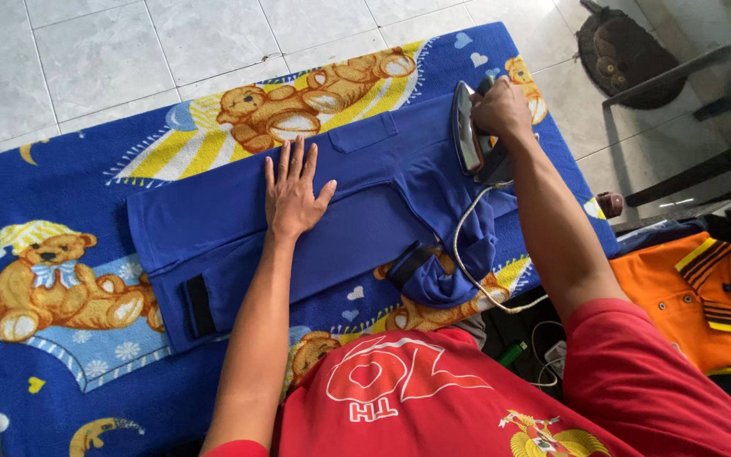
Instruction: The person irons a blue shirt on a table, smoothing the fabric and running an iron over the sleeves and torso.
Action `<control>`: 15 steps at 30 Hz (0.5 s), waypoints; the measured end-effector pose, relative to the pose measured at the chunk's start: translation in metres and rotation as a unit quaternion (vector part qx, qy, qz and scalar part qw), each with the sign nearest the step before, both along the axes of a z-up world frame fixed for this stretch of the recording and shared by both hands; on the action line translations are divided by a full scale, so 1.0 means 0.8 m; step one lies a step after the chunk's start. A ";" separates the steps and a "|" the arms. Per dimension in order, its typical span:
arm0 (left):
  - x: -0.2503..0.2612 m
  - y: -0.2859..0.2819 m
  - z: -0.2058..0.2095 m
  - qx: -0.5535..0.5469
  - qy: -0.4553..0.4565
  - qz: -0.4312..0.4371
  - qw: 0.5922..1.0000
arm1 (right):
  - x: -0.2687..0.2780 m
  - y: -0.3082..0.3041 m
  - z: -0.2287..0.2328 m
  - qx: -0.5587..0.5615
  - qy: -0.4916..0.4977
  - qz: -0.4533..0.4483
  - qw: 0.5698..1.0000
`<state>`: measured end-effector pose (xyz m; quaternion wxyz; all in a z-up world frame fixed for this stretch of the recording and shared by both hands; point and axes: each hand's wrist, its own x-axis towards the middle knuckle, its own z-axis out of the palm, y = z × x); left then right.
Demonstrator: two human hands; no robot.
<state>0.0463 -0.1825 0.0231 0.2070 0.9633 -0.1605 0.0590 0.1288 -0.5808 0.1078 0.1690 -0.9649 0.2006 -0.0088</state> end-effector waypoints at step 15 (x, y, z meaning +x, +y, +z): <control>0.001 0.001 -0.008 -0.004 -0.040 -0.002 0.999 | -0.001 0.031 0.006 -0.014 0.001 0.017 1.000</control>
